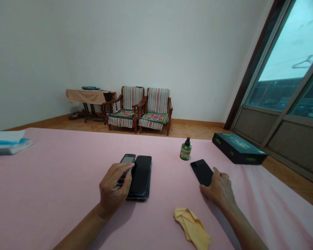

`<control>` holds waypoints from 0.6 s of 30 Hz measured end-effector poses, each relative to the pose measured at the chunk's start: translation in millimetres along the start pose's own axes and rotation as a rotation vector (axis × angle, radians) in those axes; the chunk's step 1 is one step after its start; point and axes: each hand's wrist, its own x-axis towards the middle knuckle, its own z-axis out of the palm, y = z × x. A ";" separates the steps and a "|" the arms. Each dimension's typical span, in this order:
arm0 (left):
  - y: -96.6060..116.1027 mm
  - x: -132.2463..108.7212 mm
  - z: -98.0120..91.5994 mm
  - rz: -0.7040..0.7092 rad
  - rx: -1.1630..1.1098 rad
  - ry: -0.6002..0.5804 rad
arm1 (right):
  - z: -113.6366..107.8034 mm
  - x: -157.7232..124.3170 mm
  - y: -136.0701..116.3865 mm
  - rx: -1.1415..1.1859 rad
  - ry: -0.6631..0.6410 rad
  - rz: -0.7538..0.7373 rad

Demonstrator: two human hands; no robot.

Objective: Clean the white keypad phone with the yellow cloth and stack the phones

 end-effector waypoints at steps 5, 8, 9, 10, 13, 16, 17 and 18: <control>1.1 0.3 -0.7 0.007 -0.024 -0.004 | 0.1 14.1 13.3 0.377 -0.122 0.081; 1.1 0.2 -0.7 0.007 -0.019 0.003 | -1.6 22.5 23.3 0.514 -0.192 0.121; 1.0 0.1 -0.6 0.006 -0.016 0.004 | -1.6 24.0 25.9 0.563 -0.212 0.122; 0.9 0.0 -0.5 0.004 -0.015 0.000 | -1.1 24.8 27.9 0.613 -0.231 0.116; 0.7 -0.2 -0.2 -0.002 -0.020 -0.008 | 4.8 24.0 29.3 0.743 -0.266 0.088; 1.2 -0.2 -0.2 -0.006 -0.025 -0.008 | 13.7 21.9 26.4 0.820 -0.277 0.086; 1.4 -0.2 -0.3 -0.006 -0.025 -0.005 | 16.2 21.6 25.3 0.833 -0.276 0.088; 1.7 -0.2 -0.5 -0.006 -0.026 -0.005 | 18.0 21.5 24.3 0.841 -0.273 0.090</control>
